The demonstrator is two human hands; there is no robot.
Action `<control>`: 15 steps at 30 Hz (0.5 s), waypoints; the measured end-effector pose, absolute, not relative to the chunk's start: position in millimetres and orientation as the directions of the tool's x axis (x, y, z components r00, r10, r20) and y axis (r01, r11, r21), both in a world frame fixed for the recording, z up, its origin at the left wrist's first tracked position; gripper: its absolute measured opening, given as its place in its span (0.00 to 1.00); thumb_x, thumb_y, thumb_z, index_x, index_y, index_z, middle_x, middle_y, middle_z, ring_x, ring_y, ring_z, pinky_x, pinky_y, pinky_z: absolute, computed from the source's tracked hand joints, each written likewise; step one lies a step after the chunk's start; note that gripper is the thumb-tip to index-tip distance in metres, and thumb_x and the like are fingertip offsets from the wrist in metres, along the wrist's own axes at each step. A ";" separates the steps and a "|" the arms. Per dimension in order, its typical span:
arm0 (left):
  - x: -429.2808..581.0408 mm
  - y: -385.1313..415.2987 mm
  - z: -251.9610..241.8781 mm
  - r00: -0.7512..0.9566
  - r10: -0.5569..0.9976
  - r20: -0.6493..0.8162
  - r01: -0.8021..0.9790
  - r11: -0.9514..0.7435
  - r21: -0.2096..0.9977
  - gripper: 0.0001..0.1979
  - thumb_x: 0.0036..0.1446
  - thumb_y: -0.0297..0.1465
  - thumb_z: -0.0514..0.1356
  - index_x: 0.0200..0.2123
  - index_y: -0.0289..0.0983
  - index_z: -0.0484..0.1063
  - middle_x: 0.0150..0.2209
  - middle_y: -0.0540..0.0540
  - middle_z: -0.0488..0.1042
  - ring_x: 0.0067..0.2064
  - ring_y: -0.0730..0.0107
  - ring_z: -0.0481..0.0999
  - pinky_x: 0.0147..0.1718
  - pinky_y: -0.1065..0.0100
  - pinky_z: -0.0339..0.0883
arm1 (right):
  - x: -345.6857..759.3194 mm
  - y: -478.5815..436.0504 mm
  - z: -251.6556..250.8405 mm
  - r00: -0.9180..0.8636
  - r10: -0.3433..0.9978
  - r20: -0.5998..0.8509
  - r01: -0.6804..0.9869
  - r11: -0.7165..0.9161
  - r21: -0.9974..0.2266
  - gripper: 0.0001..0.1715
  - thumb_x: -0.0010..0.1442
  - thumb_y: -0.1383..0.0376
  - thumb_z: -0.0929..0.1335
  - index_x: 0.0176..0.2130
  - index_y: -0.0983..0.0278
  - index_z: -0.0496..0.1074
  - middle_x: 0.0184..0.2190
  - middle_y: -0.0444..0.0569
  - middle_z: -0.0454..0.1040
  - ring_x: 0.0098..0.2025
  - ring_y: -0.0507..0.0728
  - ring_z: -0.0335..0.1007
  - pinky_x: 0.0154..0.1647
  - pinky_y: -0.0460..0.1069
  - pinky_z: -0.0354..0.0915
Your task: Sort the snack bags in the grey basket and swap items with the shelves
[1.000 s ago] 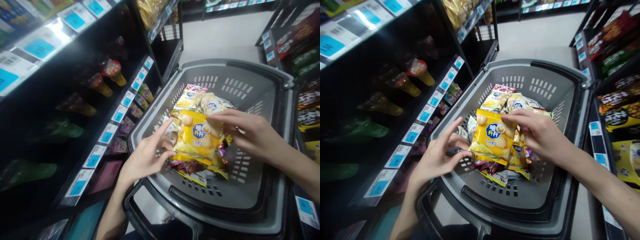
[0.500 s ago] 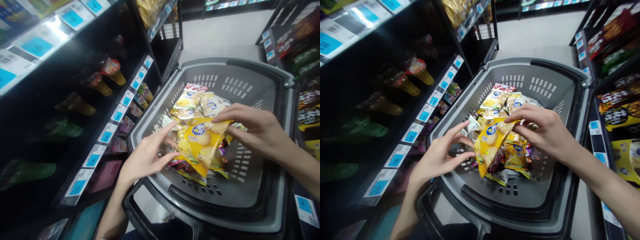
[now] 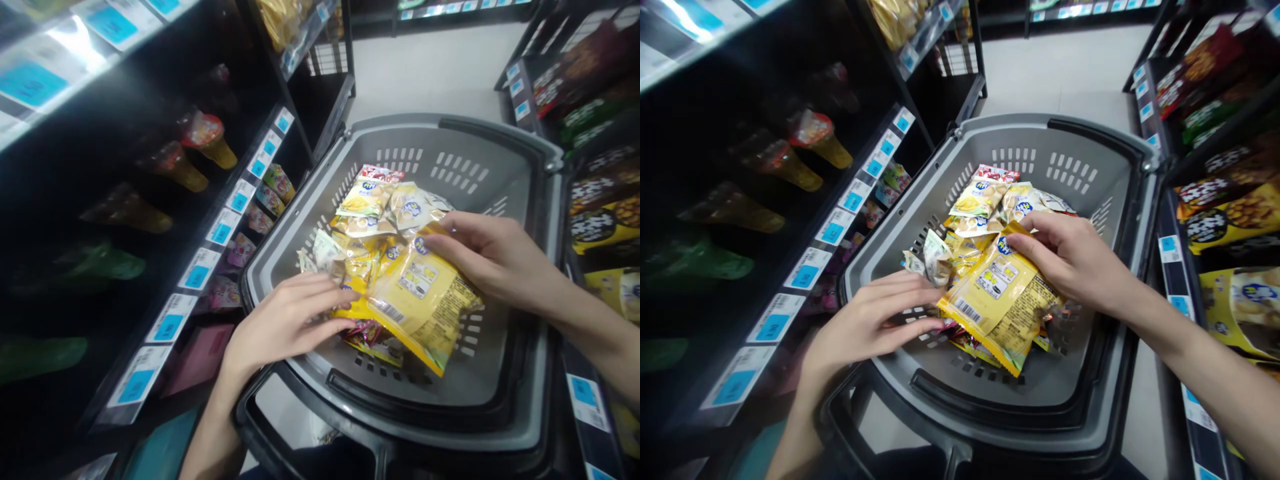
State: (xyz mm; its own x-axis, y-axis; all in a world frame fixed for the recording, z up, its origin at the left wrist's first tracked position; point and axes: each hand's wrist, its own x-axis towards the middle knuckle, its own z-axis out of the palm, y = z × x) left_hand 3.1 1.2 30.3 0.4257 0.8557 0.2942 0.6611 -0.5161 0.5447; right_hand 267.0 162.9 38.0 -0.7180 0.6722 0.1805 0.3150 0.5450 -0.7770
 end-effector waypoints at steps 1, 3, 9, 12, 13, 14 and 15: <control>3.4 1.4 30.6 0.433 0.852 0.294 0.664 -0.522 0.535 0.14 0.66 0.30 0.68 0.53 0.33 0.75 0.40 0.45 0.80 0.41 0.68 0.79 0.45 0.62 0.73 | 267.0 163.2 37.7 -0.725 0.668 0.171 0.309 0.537 -0.785 0.20 0.72 0.54 0.67 0.32 0.63 0.70 0.24 0.44 0.68 0.25 0.51 0.58 0.26 0.49 0.52; 3.8 1.3 30.9 0.440 0.851 0.287 0.675 -0.524 0.519 0.13 0.66 0.28 0.67 0.52 0.33 0.76 0.40 0.45 0.80 0.40 0.68 0.78 0.44 0.62 0.72 | 266.9 163.4 37.9 -0.752 0.638 0.164 0.292 0.546 -0.785 0.20 0.71 0.53 0.68 0.32 0.63 0.71 0.25 0.44 0.69 0.26 0.51 0.59 0.27 0.49 0.52; 3.0 -0.8 30.4 0.448 0.841 0.304 0.674 -0.541 0.503 0.14 0.65 0.26 0.68 0.53 0.34 0.76 0.43 0.45 0.81 0.43 0.69 0.79 0.47 0.63 0.71 | 266.9 163.1 40.8 -0.825 0.549 0.136 0.275 0.598 -0.753 0.21 0.71 0.56 0.69 0.28 0.64 0.69 0.21 0.40 0.63 0.25 0.48 0.55 0.29 0.48 0.51; 2.8 -1.0 30.1 0.449 0.840 0.304 0.682 -0.542 0.491 0.15 0.65 0.26 0.68 0.54 0.34 0.75 0.45 0.45 0.82 0.45 0.68 0.79 0.48 0.63 0.71 | 267.4 163.6 40.7 -0.834 0.537 0.126 0.277 0.604 -0.747 0.20 0.71 0.55 0.69 0.31 0.64 0.71 0.22 0.40 0.65 0.25 0.49 0.56 0.29 0.48 0.51; 2.8 -1.1 30.0 0.447 0.843 0.300 0.684 -0.538 0.492 0.15 0.65 0.26 0.68 0.54 0.34 0.75 0.45 0.45 0.82 0.44 0.68 0.79 0.49 0.62 0.71 | 267.5 163.7 40.5 -0.837 0.534 0.121 0.277 0.603 -0.748 0.20 0.71 0.54 0.68 0.31 0.64 0.71 0.22 0.40 0.66 0.25 0.49 0.56 0.29 0.48 0.51; 2.7 -1.3 29.9 0.445 0.845 0.298 0.684 -0.535 0.496 0.15 0.65 0.26 0.68 0.54 0.35 0.75 0.45 0.46 0.82 0.44 0.68 0.79 0.48 0.62 0.72 | 267.6 163.7 40.5 -0.840 0.530 0.119 0.275 0.603 -0.749 0.21 0.71 0.54 0.68 0.30 0.64 0.70 0.22 0.40 0.66 0.25 0.49 0.56 0.29 0.48 0.51; 2.8 -1.5 29.9 0.441 0.847 0.295 0.685 -0.530 0.499 0.15 0.65 0.27 0.68 0.54 0.35 0.75 0.44 0.46 0.82 0.43 0.68 0.79 0.48 0.62 0.72 | 267.6 163.7 40.5 -0.842 0.526 0.120 0.271 0.605 -0.749 0.21 0.71 0.54 0.68 0.30 0.64 0.70 0.22 0.40 0.66 0.25 0.49 0.55 0.29 0.48 0.51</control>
